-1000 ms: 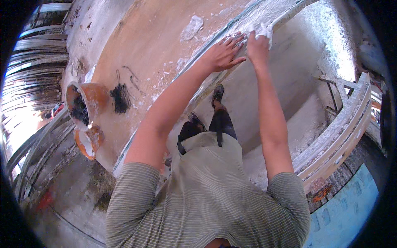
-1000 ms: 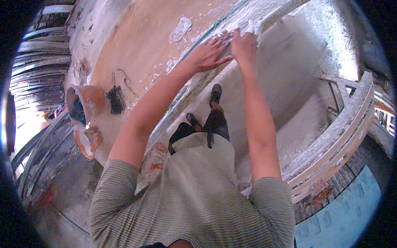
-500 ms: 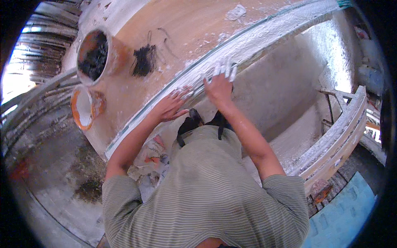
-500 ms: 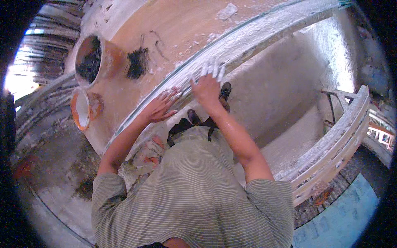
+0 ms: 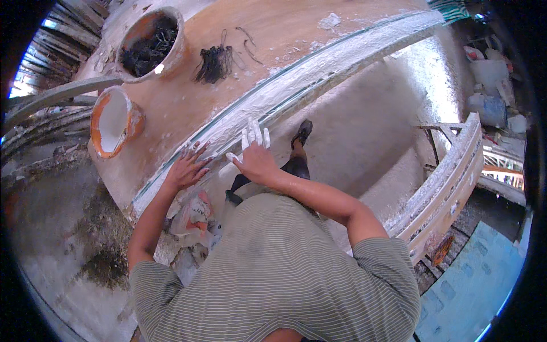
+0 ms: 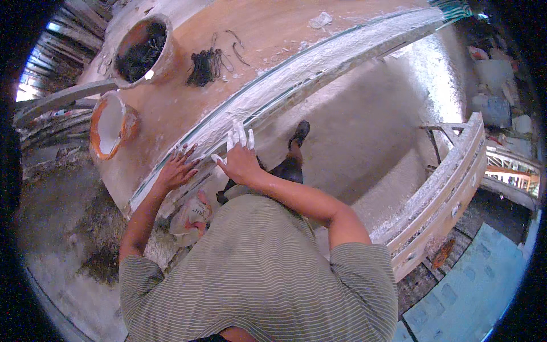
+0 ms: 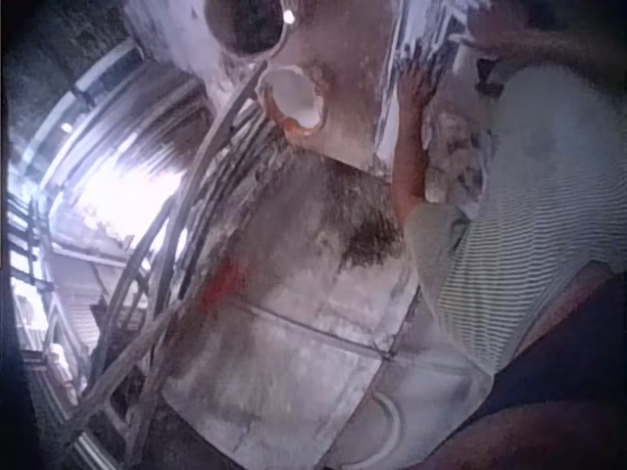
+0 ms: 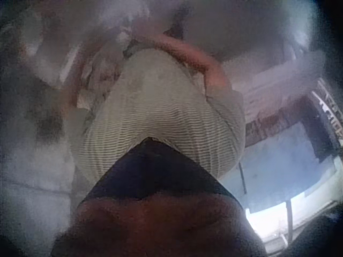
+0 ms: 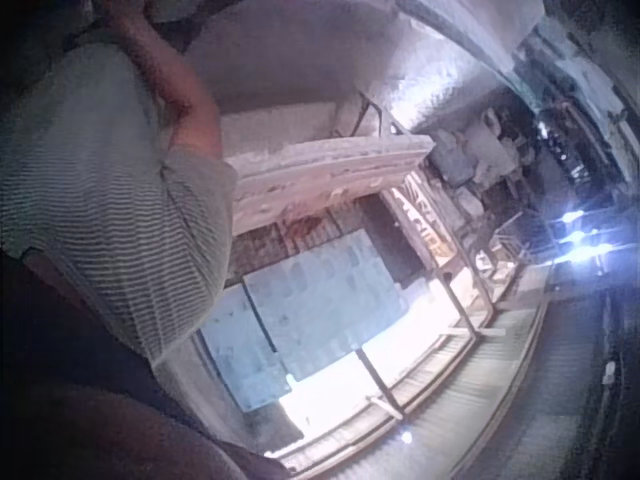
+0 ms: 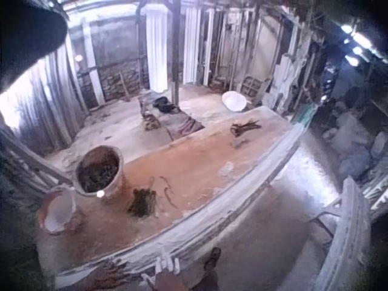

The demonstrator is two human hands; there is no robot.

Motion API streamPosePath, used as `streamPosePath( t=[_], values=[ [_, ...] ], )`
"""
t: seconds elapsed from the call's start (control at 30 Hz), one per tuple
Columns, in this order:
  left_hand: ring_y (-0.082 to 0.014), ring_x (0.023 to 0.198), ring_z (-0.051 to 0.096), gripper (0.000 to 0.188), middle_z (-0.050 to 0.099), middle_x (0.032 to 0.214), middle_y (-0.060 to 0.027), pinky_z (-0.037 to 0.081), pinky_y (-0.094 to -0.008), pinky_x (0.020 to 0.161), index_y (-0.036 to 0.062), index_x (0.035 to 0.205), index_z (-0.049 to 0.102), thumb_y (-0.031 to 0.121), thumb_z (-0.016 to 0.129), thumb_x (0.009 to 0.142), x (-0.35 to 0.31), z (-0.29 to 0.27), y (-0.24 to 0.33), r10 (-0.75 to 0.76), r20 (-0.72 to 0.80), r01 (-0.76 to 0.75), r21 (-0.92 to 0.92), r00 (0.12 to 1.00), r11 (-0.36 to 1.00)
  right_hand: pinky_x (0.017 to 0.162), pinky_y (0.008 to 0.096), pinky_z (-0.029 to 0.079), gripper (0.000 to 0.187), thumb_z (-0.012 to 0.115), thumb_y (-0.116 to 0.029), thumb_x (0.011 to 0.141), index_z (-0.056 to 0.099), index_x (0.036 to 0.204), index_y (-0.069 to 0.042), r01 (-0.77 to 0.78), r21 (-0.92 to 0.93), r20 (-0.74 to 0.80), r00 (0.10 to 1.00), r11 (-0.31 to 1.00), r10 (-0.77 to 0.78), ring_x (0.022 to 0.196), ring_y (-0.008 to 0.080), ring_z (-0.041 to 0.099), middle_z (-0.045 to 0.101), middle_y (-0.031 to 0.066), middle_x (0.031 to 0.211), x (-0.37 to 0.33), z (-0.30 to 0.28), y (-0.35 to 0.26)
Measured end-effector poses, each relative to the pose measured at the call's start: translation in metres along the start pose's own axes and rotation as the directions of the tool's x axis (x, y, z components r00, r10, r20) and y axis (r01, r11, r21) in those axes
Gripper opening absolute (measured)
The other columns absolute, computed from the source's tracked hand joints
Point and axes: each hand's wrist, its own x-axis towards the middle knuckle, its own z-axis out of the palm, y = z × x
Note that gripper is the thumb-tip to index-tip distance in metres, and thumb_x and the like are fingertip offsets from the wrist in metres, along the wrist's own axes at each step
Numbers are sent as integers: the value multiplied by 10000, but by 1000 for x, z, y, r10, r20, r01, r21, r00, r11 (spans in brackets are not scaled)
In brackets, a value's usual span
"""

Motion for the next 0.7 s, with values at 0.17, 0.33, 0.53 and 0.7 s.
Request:
streamPosePath(
  t=[0.17,0.33,0.53,0.7],
  values=[
    [-260,1516,204,485,256,1638,-9,116,-511,1232,251,1430,535,475,426,1014,35,2,1,89,-55,-87,39,994,995,1172,638,110,762,386,-547,997,560,1279,140,-336,48,176,930,941,323,1421,506,285,396,373,1453,26,-32,-4],
    [-251,1530,147,490,204,1654,9,91,-519,1235,241,1431,533,481,405,1024,107,-14,23,177,-127,-167,88,976,982,1081,633,323,665,336,-495,1025,651,1202,62,-549,7,240,812,836,532,1257,495,509,531,362,1318,70,-41,98],
    [-272,1529,148,508,194,1657,-22,74,-525,1235,240,1452,510,483,416,1015,155,-23,41,112,-290,-92,82,950,992,966,596,440,553,327,-416,1042,668,1173,-1,-514,81,19,858,854,514,1123,452,602,665,291,1090,81,-130,146],
    [-267,1523,171,506,220,1649,-27,99,-537,1225,249,1444,519,495,397,1019,115,-4,31,14,-204,-1,63,979,998,1056,586,388,659,369,-503,1014,663,1161,68,-381,12,325,876,925,357,1183,461,566,584,290,1299,58,-96,82]
  ],
)
